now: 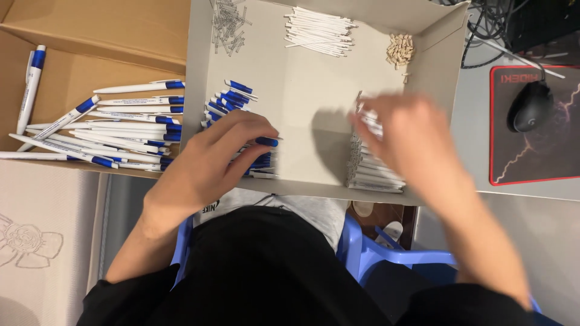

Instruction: Disassembling ballpoint pens and sorting the barrels, ink cartridges, and springs into separate piles within a box.

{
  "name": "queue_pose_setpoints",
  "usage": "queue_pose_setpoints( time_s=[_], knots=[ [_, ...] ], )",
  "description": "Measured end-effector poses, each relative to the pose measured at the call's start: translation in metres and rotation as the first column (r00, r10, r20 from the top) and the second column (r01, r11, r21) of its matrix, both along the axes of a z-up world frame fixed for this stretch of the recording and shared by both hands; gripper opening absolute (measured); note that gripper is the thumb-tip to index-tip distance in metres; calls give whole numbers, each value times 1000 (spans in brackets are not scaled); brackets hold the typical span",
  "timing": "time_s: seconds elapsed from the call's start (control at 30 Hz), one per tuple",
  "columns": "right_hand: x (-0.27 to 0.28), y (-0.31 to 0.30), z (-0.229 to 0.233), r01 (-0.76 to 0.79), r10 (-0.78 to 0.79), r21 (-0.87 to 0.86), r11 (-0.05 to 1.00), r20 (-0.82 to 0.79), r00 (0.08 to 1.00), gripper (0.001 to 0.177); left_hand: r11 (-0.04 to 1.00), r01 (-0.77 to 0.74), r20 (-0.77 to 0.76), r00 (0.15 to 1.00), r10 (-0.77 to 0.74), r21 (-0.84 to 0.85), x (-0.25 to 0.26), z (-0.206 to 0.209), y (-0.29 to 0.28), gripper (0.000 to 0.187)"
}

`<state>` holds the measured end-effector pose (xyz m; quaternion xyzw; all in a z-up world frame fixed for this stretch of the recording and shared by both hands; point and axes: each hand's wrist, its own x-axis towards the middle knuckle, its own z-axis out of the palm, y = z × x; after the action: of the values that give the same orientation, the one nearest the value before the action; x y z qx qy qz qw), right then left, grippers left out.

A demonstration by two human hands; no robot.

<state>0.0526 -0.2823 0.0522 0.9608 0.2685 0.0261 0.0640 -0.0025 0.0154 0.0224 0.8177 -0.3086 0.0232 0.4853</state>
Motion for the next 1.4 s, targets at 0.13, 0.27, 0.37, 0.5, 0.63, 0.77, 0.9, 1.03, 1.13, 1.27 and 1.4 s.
queue_pose_setpoints(
  time_s=[0.13, 0.27, 0.37, 0.5, 0.63, 0.77, 0.9, 1.03, 1.13, 1.27, 1.4],
  knots=[
    [-52, 23, 14, 94, 65, 528, 844, -275, 959, 20, 1000, -17, 46, 999, 17, -8, -3, -1, -6, 17],
    [-77, 43, 13, 288, -42, 741, 606, -332, 942, 16, 999, -28, 91, 995, 30, -28, -4, -9, -15, 17],
    [-74, 50, -4, 405, -46, 764, 502, -444, 895, 27, 1000, -28, 111, 993, 29, -14, -6, -14, -21, 17],
    [-70, 51, -25, 439, 2, 750, 495, -506, 862, 26, 999, -7, 121, 993, 11, -31, -7, -15, -23, 18],
    [-65, 48, -27, 460, 27, 739, 493, -541, 840, 21, 998, 56, 152, 987, -59, 21, -3, -13, -27, 19],
    [-59, 45, -27, 488, 60, 742, 460, -574, 817, 9, 992, 101, 184, 976, -113, 72, 0, -7, -34, 28],
    [-59, 42, -28, 523, 86, 734, 434, -611, 787, 10, 992, 123, 65, 990, -122, -18, 2, -11, -37, 31],
    [-59, 40, -30, 541, 90, 726, 423, -628, 773, 11, 997, 61, -45, 997, -63, -52, 1, -13, -35, 25],
    [-58, 40, -29, 532, 98, 727, 435, -625, 774, 11, 998, 15, -128, 992, -23, -60, 0, -14, -35, 23],
    [-60, 39, -32, 599, 72, 695, 398, -675, 735, 20, 978, -184, -289, 946, 148, -102, -2, -12, -38, 22],
    [-59, 37, -32, 582, 98, 707, 401, -665, 740, 27, 957, -277, -246, 936, 250, -81, -4, -9, -36, 23]
  ],
)
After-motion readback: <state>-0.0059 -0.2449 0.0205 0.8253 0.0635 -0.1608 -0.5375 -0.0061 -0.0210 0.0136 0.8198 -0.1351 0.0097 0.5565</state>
